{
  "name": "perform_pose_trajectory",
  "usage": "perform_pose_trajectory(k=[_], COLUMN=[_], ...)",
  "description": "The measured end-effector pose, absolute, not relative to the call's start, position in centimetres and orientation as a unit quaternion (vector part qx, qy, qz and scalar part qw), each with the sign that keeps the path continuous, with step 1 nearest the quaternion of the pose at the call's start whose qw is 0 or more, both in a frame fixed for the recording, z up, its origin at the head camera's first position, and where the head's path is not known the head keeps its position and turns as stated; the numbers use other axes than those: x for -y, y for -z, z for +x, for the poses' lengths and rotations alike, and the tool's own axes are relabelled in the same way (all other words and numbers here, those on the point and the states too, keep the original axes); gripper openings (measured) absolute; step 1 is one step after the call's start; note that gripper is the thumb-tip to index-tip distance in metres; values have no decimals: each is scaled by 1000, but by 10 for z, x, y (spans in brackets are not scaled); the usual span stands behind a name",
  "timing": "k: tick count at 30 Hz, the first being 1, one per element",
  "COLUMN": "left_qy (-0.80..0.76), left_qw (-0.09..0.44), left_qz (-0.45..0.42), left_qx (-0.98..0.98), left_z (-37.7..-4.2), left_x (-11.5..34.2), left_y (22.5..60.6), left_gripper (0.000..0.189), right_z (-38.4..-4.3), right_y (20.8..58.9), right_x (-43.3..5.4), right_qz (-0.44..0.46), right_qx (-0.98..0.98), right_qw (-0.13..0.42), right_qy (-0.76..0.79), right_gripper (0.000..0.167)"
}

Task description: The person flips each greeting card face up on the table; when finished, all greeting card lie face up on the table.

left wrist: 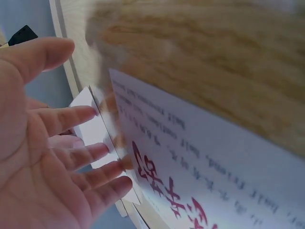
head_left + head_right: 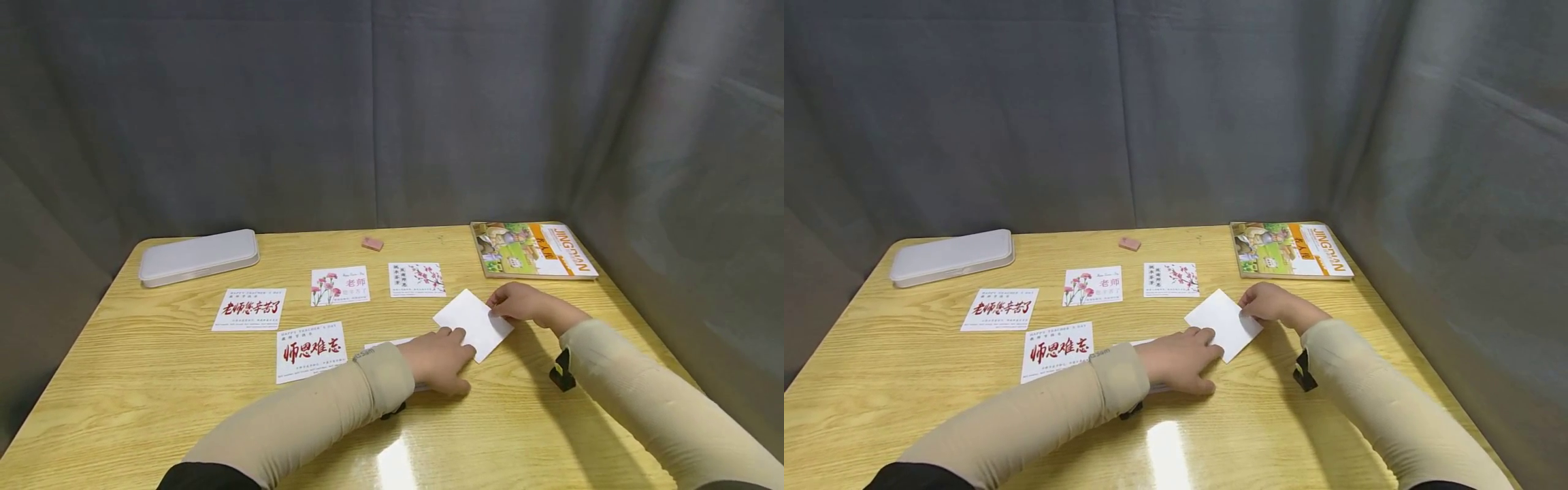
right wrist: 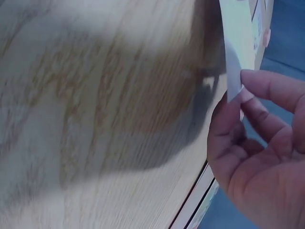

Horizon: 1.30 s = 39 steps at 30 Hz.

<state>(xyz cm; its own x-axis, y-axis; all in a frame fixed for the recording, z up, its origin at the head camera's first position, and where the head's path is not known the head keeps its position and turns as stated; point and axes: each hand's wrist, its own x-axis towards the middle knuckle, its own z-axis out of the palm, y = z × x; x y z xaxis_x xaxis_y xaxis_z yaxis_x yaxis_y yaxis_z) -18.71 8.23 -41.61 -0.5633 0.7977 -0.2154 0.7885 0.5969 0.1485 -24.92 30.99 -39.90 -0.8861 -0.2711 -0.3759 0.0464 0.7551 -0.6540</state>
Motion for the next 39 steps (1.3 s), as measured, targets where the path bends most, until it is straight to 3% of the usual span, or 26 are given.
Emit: perform_pose_trajectory(k=[7, 12, 18, 33, 39], left_qy=[-158, -427, -633, -757, -791], left_qw=[135, 130, 195, 140, 103], left_qz=[411, 242, 96, 38, 30], left_qx=[-888, -861, -743, -637, -603], left_z=[-205, -216, -219, -230, -232], left_x=[-67, -56, -54, -50, -48], left_y=[412, 414, 413, 392, 393], left_gripper=[51, 58, 71, 42, 26], right_z=[-254, -253, -252, -258, -262], right_y=[388, 382, 382, 370, 370], right_x=[-320, -322, -317, -308, -304], right_qz=[-37, -28, -32, -50, -78], right_qx=[-844, -800, -772, -759, -707], right_qw=[251, 218, 211, 171, 188], right_qy=[473, 558, 599, 626, 677], right_gripper=[14, 16, 15, 6, 24])
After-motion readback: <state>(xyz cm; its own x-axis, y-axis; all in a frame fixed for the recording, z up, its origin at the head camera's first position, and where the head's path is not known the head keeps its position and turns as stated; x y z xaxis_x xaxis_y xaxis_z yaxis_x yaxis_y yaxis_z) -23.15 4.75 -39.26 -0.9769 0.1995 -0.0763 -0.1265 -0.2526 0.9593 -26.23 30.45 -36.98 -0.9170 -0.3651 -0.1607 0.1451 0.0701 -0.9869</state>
